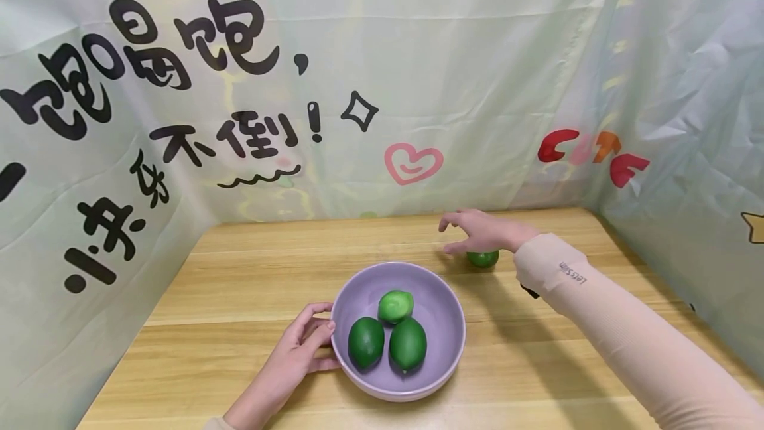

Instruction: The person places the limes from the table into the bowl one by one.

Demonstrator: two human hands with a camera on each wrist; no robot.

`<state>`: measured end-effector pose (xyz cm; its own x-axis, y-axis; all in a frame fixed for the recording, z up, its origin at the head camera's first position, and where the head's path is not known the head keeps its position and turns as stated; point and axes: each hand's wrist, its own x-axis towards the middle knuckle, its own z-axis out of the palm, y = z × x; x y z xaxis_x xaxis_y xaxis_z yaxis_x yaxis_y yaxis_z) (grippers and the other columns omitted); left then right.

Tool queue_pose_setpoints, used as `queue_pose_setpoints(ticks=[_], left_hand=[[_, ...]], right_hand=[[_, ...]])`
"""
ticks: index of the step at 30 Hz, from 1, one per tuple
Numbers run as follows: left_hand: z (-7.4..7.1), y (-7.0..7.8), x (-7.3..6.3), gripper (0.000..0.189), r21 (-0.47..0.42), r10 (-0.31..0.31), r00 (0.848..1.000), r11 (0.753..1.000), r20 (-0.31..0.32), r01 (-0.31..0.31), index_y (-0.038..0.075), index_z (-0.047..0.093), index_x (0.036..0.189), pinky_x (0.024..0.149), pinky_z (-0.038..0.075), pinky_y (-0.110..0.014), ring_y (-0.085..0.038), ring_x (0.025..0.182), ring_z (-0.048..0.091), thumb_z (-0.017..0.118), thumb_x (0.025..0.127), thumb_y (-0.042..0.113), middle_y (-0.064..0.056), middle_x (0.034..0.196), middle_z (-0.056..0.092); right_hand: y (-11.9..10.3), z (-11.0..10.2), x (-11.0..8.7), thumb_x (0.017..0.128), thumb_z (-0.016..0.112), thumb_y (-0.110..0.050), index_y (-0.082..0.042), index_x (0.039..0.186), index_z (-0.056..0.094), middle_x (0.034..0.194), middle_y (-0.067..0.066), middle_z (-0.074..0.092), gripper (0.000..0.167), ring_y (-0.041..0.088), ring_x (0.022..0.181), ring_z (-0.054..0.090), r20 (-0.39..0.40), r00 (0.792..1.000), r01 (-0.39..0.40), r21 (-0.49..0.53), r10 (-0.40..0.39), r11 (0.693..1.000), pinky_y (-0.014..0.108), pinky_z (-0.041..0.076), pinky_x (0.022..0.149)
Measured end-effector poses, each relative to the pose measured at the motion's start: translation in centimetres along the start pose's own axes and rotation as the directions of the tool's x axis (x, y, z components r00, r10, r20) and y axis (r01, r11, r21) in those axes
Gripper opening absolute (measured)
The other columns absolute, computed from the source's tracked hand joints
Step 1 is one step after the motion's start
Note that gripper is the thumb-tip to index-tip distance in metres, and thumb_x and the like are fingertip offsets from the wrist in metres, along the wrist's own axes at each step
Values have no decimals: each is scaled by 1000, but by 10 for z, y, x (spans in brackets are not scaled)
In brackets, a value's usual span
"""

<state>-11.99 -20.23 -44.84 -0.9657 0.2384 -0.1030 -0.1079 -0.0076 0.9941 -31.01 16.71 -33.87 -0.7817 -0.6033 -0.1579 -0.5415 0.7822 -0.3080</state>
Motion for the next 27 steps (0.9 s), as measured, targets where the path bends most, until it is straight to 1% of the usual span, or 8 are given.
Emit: queue_pose_setpoints(ticks=[3, 6, 10, 13, 18, 27], left_hand=[[0, 0, 0, 49, 0, 0, 1000, 1000, -4, 0, 9, 46, 154, 92, 70, -47, -29, 114, 70, 60, 112, 28, -29, 140, 56], [0, 0, 0, 49, 0, 0, 1000, 1000, -5, 0, 9, 46, 154, 92, 70, -47, -29, 114, 70, 60, 111, 28, -29, 140, 56], [0, 0, 0, 49, 0, 1, 1000, 1000, -4, -1, 9, 46, 154, 92, 70, -47, -29, 115, 69, 60, 111, 28, -29, 140, 56], [0, 0, 0, 48, 1, 4, 1000, 1000, -2, -4, 8, 46, 154, 92, 70, -47, -30, 114, 69, 60, 111, 28, -29, 139, 56], [0, 0, 0, 49, 3, 6, 1000, 1000, 3, -6, 8, 46, 154, 92, 69, -47, -30, 114, 69, 60, 112, 27, -30, 140, 56], [0, 1, -1, 49, 7, 3, 1000, 1000, 2, -3, 9, 46, 154, 93, 69, -47, -29, 118, 69, 60, 111, 28, -31, 146, 56]], right_hand=[[5, 0, -3, 101, 75, -43, -11, 139, 61, 142, 23, 58, 52, 44, 133, 53, 12, 998, -55, -15, 55, 998, 65, 51, 113], [8, -1, -7, 100, 76, -46, -11, 141, 59, 142, 24, 55, 57, 46, 131, 51, 25, 996, -86, -21, 87, 996, 66, 52, 108], [11, 0, -10, 100, 75, -48, -11, 144, 56, 147, 26, 50, 60, 49, 136, 48, 50, 990, -131, -22, 132, 991, 68, 50, 110], [14, 1, -10, 101, 74, -47, -10, 147, 53, 150, 29, 47, 62, 49, 138, 49, 65, 985, -160, -19, 161, 987, 68, 51, 111], [20, 5, -10, 102, 74, -44, -8, 150, 50, 151, 31, 44, 64, 45, 135, 55, 87, 979, -183, -11, 183, 983, 65, 53, 110], [35, 9, -10, 103, 73, -44, -4, 151, 49, 154, 32, 49, 67, 48, 142, 50, 98, 975, -199, -1, 198, 980, 66, 49, 114]])
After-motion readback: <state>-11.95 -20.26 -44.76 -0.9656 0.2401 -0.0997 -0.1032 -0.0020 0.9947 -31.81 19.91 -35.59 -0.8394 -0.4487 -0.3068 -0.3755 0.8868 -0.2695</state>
